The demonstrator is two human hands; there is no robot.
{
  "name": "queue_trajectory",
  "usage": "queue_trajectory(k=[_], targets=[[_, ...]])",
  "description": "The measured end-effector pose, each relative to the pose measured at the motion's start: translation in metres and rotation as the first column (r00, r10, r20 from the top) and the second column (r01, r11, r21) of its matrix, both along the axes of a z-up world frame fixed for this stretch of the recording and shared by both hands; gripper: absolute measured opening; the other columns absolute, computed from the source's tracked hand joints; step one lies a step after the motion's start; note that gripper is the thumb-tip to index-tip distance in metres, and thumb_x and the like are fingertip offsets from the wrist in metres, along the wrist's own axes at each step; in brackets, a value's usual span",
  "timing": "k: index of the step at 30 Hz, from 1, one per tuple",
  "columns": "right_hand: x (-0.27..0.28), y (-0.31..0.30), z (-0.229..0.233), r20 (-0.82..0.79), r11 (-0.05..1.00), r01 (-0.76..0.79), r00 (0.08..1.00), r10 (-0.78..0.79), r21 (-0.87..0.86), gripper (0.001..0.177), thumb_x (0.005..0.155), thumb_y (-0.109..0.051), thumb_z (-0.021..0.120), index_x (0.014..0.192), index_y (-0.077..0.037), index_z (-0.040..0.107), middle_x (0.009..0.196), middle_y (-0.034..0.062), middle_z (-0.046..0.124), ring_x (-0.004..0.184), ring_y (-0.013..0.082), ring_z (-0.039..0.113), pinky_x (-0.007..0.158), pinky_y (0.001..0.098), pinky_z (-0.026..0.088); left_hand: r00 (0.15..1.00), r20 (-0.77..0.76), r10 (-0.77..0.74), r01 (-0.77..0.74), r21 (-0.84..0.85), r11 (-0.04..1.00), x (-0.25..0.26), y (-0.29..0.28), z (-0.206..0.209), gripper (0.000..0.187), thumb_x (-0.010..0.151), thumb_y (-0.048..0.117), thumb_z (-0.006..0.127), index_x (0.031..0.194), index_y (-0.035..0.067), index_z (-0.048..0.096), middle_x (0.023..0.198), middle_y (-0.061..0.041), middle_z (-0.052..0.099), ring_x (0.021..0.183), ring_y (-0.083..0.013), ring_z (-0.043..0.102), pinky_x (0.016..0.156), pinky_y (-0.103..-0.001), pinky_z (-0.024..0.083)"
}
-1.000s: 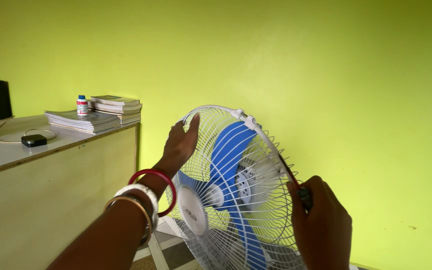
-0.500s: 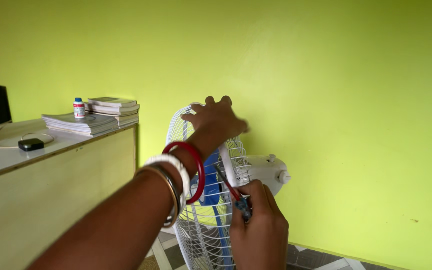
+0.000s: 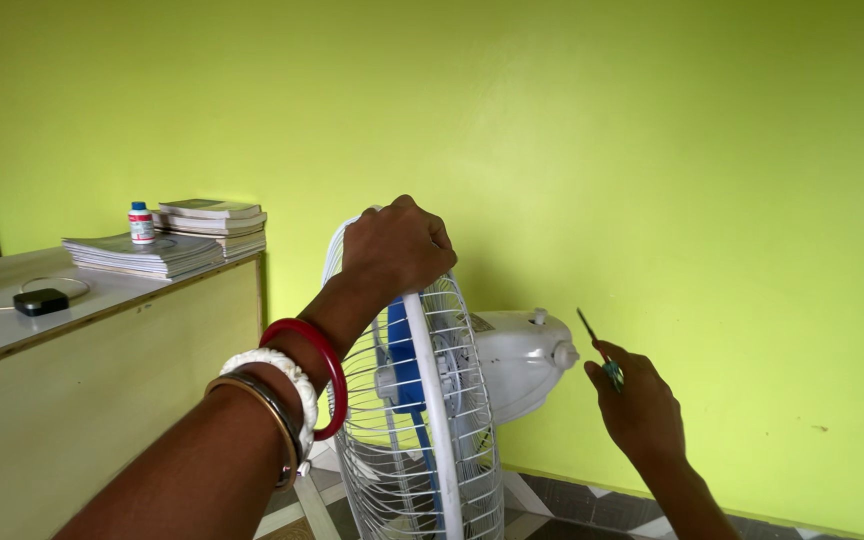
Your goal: The person uses a screwdriver to loosen and tighten screws on the rear housing of a standing electric fan. They repeatedly adjust the same screw while holding the fan head steady, without removing the cover or completing the repair.
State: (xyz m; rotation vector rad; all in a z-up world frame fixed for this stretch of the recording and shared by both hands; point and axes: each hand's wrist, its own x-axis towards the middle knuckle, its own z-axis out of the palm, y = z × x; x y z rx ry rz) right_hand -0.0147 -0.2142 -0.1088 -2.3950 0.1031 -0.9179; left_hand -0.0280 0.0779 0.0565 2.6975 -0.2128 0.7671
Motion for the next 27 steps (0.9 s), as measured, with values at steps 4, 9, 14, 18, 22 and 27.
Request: queue_trajectory(k=[4, 9, 14, 18, 22, 27], targets=[[0.016, 0.004, -0.01, -0.036, 0.995, -0.071, 0.997, 0.068, -0.073, 0.039, 0.093, -0.048, 0.063, 0.127, -0.029, 0.069, 0.131, 0.0031, 0.068, 0.109, 0.0282, 0.072, 0.092, 0.0427, 0.057, 0.999, 0.024, -0.043, 0.042, 0.04, 0.998, 0.005, 0.01, 0.001, 0.017, 0.08, 0.039, 0.071, 0.09, 0.031, 0.082, 0.121, -0.004, 0.063, 0.113, -0.028, 0.064, 0.099, -0.042, 0.051], [0.023, 0.017, -0.012, -0.133, 0.99, -0.012, 0.991, -0.006, -0.138, 0.036, 0.094, -0.047, 0.061, 0.126, -0.029, 0.064, 0.134, 0.0002, 0.066, 0.104, 0.0309, 0.073, 0.087, 0.0446, 0.058, 0.997, 0.02, -0.074, 0.073, 0.053, 0.996, 0.008, 0.018, 0.002, 0.021, 0.079, 0.043, 0.071, 0.092, 0.031, 0.083, 0.126, -0.004, 0.063, 0.113, -0.028, 0.065, 0.1, -0.041, 0.051], [0.028, 0.016, -0.012, -0.138, 0.994, -0.024, 0.99, 0.009, -0.104, 0.042, 0.092, -0.049, 0.064, 0.126, -0.026, 0.056, 0.112, 0.0076, 0.075, 0.097, 0.0353, 0.075, 0.08, 0.0487, 0.059, 0.995, 0.027, -0.096, 0.095, 0.034, 0.995, 0.009, 0.02, 0.002, 0.023, 0.077, 0.044, 0.073, 0.091, 0.029, 0.083, 0.128, -0.001, 0.065, 0.114, -0.0255, 0.066, 0.101, -0.04, 0.05], [0.021, 0.017, -0.016, -0.095, 0.994, -0.014, 0.995, 0.004, -0.104, 0.038, 0.09, -0.046, 0.068, 0.117, -0.02, 0.058, 0.099, 0.0111, 0.077, 0.087, 0.038, 0.076, 0.073, 0.0499, 0.061, 0.985, 0.069, -0.156, 0.155, 0.017, 0.988, 0.016, 0.027, -0.003, 0.022, 0.077, 0.044, 0.074, 0.089, 0.028, 0.083, 0.127, 0.001, 0.066, 0.115, -0.0249, 0.065, 0.101, -0.04, 0.049], [0.003, 0.023, -0.019, -0.186, 0.988, 0.004, 0.982, -0.032, -0.152, 0.039, 0.091, -0.045, 0.067, 0.115, -0.016, 0.056, 0.09, 0.0123, 0.08, 0.081, 0.0356, 0.077, 0.073, 0.0483, 0.061, 0.941, 0.162, -0.296, 0.302, -0.012, 0.953, 0.024, 0.044, -0.013, 0.02, 0.074, 0.041, 0.077, 0.086, 0.028, 0.082, 0.127, 0.003, 0.067, 0.118, -0.0217, 0.064, 0.103, -0.038, 0.048], [-0.011, 0.033, -0.017, -0.163, 0.978, -0.013, 0.986, -0.022, -0.21, 0.039, 0.088, -0.044, 0.069, 0.113, -0.017, 0.056, 0.091, 0.0112, 0.078, 0.078, 0.0359, 0.077, 0.072, 0.0481, 0.062, 0.967, 0.141, -0.212, 0.205, 0.06, 0.977, 0.037, 0.045, -0.014, 0.046, 0.076, 0.033, 0.075, 0.121, 0.033, 0.067, 0.147, -0.008, 0.046, 0.134, -0.0368, 0.047, 0.105, -0.048, 0.042]])
